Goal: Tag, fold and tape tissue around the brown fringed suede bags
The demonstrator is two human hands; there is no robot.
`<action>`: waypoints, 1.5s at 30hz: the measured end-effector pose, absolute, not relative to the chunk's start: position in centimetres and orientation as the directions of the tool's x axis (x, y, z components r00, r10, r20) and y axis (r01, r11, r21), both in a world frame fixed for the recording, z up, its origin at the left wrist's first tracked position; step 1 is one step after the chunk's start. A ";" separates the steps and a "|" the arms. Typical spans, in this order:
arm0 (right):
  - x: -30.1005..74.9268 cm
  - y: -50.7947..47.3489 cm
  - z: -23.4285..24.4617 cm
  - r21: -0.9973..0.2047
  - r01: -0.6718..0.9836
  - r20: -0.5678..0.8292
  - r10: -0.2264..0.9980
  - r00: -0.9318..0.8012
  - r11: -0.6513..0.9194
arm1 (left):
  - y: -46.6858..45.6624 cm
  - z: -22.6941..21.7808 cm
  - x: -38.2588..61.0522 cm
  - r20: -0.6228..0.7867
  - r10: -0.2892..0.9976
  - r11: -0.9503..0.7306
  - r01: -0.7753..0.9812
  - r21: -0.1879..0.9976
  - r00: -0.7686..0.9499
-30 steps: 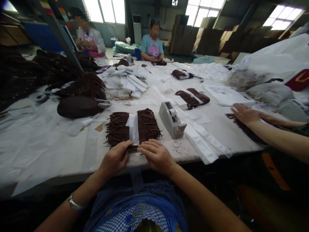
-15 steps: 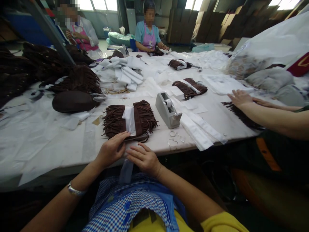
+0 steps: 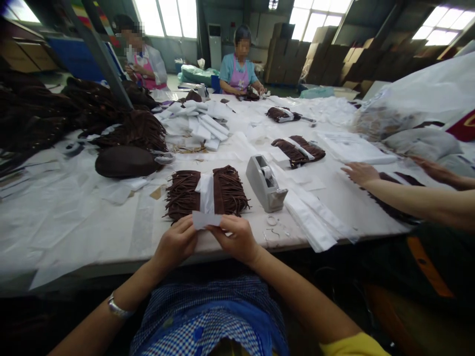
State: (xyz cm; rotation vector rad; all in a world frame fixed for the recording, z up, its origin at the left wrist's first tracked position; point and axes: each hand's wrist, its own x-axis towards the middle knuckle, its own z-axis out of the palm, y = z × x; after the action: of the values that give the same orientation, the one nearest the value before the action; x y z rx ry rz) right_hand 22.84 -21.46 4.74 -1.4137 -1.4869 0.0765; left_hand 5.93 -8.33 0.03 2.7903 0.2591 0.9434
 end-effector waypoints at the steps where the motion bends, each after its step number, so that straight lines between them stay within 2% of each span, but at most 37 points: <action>1: 23.1 -20.9 5.2 -0.695 0.678 0.557 0.775 0.299 0.238 | -8.5 0.0 5.9 0.588 0.250 -0.961 0.123 0.247 0.770; 3: 23.7 -19.4 5.9 -0.777 0.612 0.449 0.809 0.379 0.144 | -9.0 -0.1 5.9 0.599 0.343 -0.930 0.172 0.325 0.724; 6: 24.9 -16.6 6.5 -0.885 0.457 0.307 0.853 0.422 0.092 | -9.7 0.0 6.0 0.585 0.492 -0.858 0.246 0.450 0.645; 9: 26.4 -13.9 6.2 -0.901 0.431 0.225 0.891 0.395 0.037 | -10.2 0.4 6.5 0.569 0.560 -0.819 0.302 0.487 0.602; 14: 28.3 -11.3 4.6 -0.818 0.575 0.179 0.934 0.309 -0.033 | -9.8 0.7 7.3 0.578 0.582 -0.812 0.384 0.439 0.572; 18: 28.6 -10.6 4.2 -0.737 0.669 0.150 0.940 0.307 -0.101 | -9.0 1.0 7.9 0.593 0.566 -0.824 0.420 0.380 0.574; 23: 28.8 -9.7 4.3 -0.666 0.719 0.079 0.940 0.333 -0.199 | -8.6 1.7 8.7 0.579 0.583 -0.806 0.495 0.324 0.571; 29: 29.1 -8.8 4.2 -0.616 0.750 0.067 0.932 0.355 -0.241 | -8.2 1.8 9.7 0.511 0.604 -0.787 0.559 0.261 0.612; 35: 29.1 -8.5 4.0 -0.628 0.739 0.063 0.930 0.362 -0.245 | -8.2 2.3 10.2 0.471 0.558 -0.813 0.563 0.146 0.683; 39: 29.1 -8.1 3.9 -0.614 0.747 0.035 0.936 0.351 -0.257 | -7.6 3.0 10.8 0.485 0.401 -0.901 0.432 0.052 0.778; 42: 29.4 -7.8 3.8 -0.598 0.750 0.026 0.928 0.373 -0.284 | -6.7 2.5 11.2 0.408 0.296 -0.946 0.324 0.000 0.864; 45: 29.7 -7.4 3.7 -0.629 0.721 0.023 0.920 0.391 -0.290 | -5.9 1.6 11.4 0.330 0.291 -0.952 0.306 0.007 0.898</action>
State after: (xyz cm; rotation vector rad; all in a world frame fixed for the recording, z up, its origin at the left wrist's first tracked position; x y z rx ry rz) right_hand 29.68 -7.36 3.74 -2.0975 -1.4006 0.4680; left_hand 11.36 -5.93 1.55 3.1041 0.4890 0.5293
